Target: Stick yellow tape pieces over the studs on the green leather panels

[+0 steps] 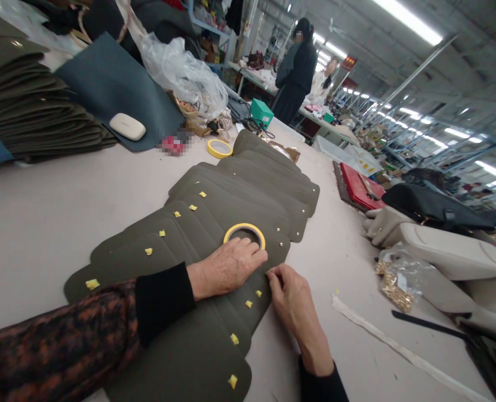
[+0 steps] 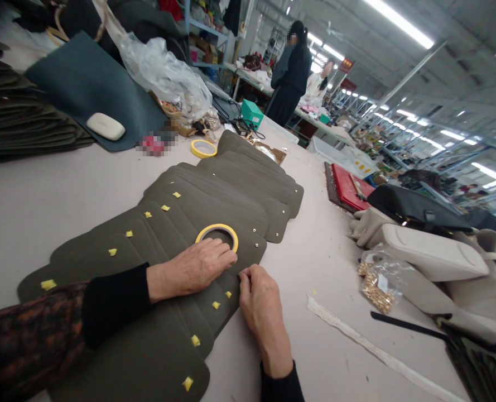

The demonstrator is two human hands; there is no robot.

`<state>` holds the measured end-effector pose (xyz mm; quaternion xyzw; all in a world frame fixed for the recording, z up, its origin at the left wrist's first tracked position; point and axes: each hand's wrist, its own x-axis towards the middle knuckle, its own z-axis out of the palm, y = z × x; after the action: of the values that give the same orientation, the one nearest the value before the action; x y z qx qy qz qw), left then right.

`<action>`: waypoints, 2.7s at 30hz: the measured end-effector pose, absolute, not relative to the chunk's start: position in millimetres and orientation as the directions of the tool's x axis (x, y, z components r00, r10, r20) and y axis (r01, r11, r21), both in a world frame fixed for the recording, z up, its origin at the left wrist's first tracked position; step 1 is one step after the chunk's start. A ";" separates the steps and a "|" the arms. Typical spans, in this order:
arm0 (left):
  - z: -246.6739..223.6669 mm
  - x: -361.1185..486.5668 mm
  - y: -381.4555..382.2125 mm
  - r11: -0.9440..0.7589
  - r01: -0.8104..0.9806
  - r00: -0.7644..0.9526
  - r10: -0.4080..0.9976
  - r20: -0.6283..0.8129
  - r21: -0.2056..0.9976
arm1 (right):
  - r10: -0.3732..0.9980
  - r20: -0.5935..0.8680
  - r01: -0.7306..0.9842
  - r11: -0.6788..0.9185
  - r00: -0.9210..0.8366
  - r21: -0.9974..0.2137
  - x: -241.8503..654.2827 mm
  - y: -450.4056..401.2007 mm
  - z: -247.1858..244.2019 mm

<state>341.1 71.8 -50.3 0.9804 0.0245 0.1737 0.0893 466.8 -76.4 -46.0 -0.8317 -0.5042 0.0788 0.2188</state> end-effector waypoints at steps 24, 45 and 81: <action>-43.9 341.8 72.4 -0.977 -0.006 0.930 0.073 0.361 0.214 | 0.950 0.149 0.954 -0.248 0.274 -0.170 469.1 -77.7 -44.2; -35.9 330.4 78.9 -0.927 -0.061 0.931 0.080 0.355 0.369 | 0.909 -0.247 0.640 -0.413 0.337 -0.648 470.0 -78.9 -27.7; -34.6 327.4 72.1 -0.931 -0.068 0.934 0.068 0.351 0.359 | 0.779 0.564 0.868 0.053 0.274 -0.495 449.6 -70.2 -35.7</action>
<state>327.4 72.1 -34.6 0.9655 0.0001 0.1820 0.1860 449.6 -70.2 -35.7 -0.6861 -0.6000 -0.0542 0.4078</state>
